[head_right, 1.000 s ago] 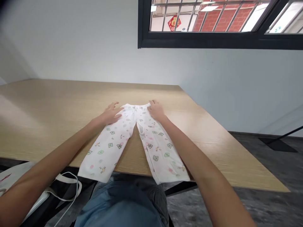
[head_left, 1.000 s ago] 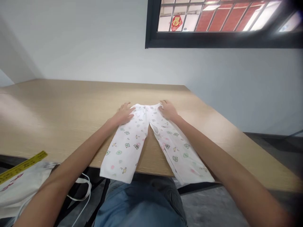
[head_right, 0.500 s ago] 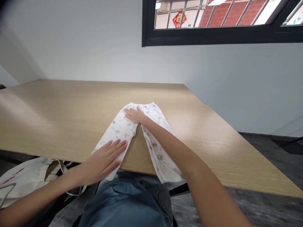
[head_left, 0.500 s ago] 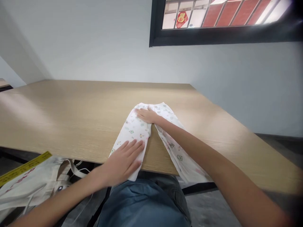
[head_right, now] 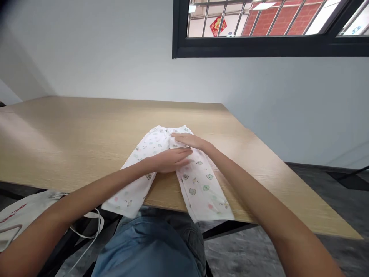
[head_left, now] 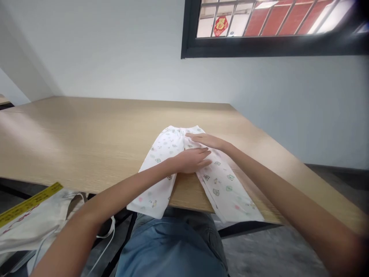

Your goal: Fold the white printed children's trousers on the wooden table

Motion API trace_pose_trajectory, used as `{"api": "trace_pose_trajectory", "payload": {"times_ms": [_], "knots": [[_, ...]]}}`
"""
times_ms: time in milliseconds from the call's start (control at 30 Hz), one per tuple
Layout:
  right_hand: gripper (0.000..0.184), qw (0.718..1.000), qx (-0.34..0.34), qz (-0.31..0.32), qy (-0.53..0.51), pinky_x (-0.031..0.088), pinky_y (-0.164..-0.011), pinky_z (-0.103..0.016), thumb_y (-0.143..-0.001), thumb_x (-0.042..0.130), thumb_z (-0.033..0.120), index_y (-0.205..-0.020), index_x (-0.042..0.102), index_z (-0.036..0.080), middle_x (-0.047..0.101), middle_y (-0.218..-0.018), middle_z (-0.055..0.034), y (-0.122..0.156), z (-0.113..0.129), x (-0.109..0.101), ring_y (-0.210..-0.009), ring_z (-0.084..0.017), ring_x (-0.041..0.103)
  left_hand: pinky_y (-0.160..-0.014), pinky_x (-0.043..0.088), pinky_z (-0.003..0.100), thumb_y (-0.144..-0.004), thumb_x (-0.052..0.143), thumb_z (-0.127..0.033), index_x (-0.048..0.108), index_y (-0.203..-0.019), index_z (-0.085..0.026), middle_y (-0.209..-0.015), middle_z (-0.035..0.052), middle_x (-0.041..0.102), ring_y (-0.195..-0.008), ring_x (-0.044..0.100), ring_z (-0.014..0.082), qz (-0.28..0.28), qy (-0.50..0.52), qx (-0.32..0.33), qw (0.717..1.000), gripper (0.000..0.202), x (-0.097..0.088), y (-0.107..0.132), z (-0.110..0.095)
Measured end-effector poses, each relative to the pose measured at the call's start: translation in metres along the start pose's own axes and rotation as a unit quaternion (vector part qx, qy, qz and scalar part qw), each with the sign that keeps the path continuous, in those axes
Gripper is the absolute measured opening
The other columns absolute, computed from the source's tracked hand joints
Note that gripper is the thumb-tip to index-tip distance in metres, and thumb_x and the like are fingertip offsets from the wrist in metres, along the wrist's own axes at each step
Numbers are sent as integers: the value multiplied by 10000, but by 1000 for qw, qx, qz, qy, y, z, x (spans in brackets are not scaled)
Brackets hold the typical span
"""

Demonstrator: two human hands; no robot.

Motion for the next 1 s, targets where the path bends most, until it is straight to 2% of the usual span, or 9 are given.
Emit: {"api": "trace_pose_trajectory", "payload": {"times_ms": [133,300,400,500,600,700,800,933,1000], "knots": [[486,998,20,45,43,194,-1097,-383,-889,334,425,-1337,414,255,292,-1407,57,13,-20,-1,-1305,-234,241,-1004,304,373,-951,178,-319,382,-1300,-31,-1293,147,456,-1215,386,264,26,-7,2,1000,496,22,-50,-6],[520,990,-44,-6,134,122,-1111,-382,-899,262,384,-1389,318,218,236,-1431,32,-18,-47,9,-1330,-190,169,-1054,146,531,-905,264,-547,255,-1392,-154,-1448,177,165,-1335,110,315,36,-20,24,999,625,47,-9,-68],[502,986,-29,-71,147,170,-1095,-393,-889,271,357,-1343,401,187,319,-1397,-2,-34,-56,11,-1301,-203,255,-962,248,621,-819,352,-661,315,-1361,-205,-1394,233,268,-1273,234,415,-42,-79,-3,996,709,67,22,-112],[417,982,-20,-155,104,306,-1034,-365,-858,341,336,-1184,565,207,490,-1274,3,-36,-61,12,-1187,-207,426,-887,373,571,-862,457,-433,444,-1243,-120,-1209,256,494,-1132,448,422,-213,-215,-65,951,493,91,29,-136],[340,960,10,-271,70,392,-953,-345,-783,390,223,-1011,642,196,607,-1105,-11,-31,-65,11,-1036,-201,538,-857,417,528,-872,451,-246,509,-1142,-120,-1078,199,596,-1043,538,380,-304,-284,-117,902,304,106,20,-143],[400,941,64,-322,75,421,-894,-349,-708,429,167,-1060,620,173,603,-1085,-48,-26,-68,8,-968,-216,556,-859,420,523,-884,417,-244,510,-1128,-134,-1080,196,594,-1044,540,376,-299,-265,-123,908,283,107,16,-141],[435,948,113,-286,83,429,-828,-358,-705,468,195,-1118,603,183,621,-989,-56,-23,-65,1,-903,-231,556,-875,409,523,-897,366,-250,501,-1128,-141,-1125,226,558,-1076,516,380,-278,-217,-100,931,289,103,20,-139],[277,963,161,-218,12,420,-651,-285,-679,546,237,-917,684,199,612,-771,-18,-10,-52,-11,-682,-173,535,-904,383,543,-874,397,-282,524,-1034,-152,-1196,237,496,-1119,469,393,-223,-126,-86,963,242,93,24,-132],[214,967,165,-188,-55,378,-541,-256,-677,584,289,-832,690,185,550,-619,4,-2,-42,-15,-556,-136,476,-924,385,520,-832,450,-245,527,-985,-164,-1110,185,547,-1060,513,343,-190,-49,-74,978,189,84,25,-126]]}}
Point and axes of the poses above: each hand's wrist, its own y-axis away from the middle knuckle, its own x-axis out of the palm, z = x × y, the point moved 1 cm from there along -y, towards the middle knuckle
